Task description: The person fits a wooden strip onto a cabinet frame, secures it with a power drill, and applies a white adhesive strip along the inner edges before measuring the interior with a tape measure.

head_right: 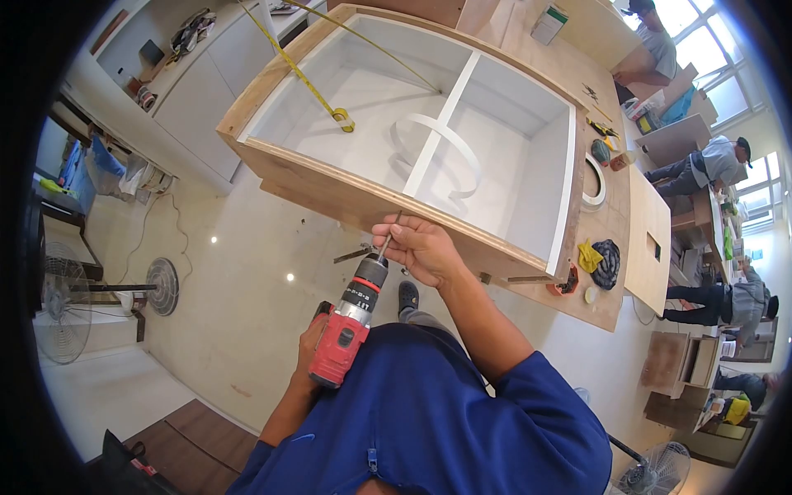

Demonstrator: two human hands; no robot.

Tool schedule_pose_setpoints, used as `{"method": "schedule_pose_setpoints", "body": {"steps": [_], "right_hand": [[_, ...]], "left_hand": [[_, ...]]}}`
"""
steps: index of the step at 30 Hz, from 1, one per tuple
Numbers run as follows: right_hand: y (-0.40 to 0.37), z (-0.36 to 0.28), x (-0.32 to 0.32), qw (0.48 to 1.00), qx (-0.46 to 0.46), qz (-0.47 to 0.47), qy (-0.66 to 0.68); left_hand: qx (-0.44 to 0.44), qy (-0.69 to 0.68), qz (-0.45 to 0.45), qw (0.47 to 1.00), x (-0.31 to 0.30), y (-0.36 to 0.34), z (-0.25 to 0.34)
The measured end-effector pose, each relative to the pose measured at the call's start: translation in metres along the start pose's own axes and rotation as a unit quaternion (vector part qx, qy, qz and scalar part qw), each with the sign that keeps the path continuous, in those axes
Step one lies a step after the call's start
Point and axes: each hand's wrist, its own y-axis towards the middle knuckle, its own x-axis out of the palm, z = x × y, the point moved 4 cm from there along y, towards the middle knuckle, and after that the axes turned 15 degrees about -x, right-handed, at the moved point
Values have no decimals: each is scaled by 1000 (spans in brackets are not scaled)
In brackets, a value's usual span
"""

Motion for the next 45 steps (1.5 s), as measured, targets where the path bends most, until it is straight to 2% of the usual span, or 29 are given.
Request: {"method": "schedule_pose_setpoints", "body": {"steps": [2, 5, 11, 17, 20, 23, 26, 29, 31, 32, 33, 35, 36, 38, 39, 40, 41, 45], "right_hand": [[0, 0, 0, 1000, -2, -1, -1], [0, 0, 0, 1000, -5, -1, -7], [0, 1, 1, 1000, -3, -2, -2], [-2, -2, 2, 1000, 3, 7, -16], [-7, 1, 6, 1000, 1, 16, -16], [-17, 4, 12, 999, 3, 28, -21], [-36, 19, 12, 999, 7, 43, -33], [-74, 29, 22, 986, -45, -97, -129], [-103, 32, 24, 966, -87, -175, -171], [-120, 31, 25, 951, -105, -216, -193], [-137, 20, 25, 953, -82, -210, -202], [-159, 12, -4, 950, -94, -135, -266], [-169, 10, -23, 945, -99, -98, -297], [-191, 5, -77, 915, -99, 46, -389], [-206, -8, -98, 899, -105, 107, -412], [-221, -21, -120, 879, -110, 164, -434], [-232, -25, -147, 890, -132, 205, -386], [-260, -67, -215, 897, -224, 305, -229]], "left_hand": [[-3, 4, 1, 1000, 1, 1, -1], [45, 19, 33, 998, -2, 9, 14], [38, 19, 39, 998, 1, 9, 9], [-4, 29, -17, 999, -1, 14, 19], [-47, 44, 6, 998, -3, 10, 8], [-196, 176, -53, 963, -6, -2, -14], [-121, 191, -72, 971, -31, -16, -9], [-44, 68, -83, 993, -48, -14, -1], [-15, 7, -115, 993, -46, -3, 34], [18, 12, -139, 990, -40, 4, 39], [50, 18, -160, 986, -33, 11, 41], [116, 26, -197, 973, -18, 23, 51], [107, 17, -207, 972, -10, 27, 56], [88, -1, -223, 971, 7, 35, 68], [113, 6, -227, 967, 12, 37, 79], [91, -17, -263, 960, 16, 40, 90], [65, -38, -296, 952, 19, 41, 104], [37, -162, -323, 932, 47, 57, 137]]}}
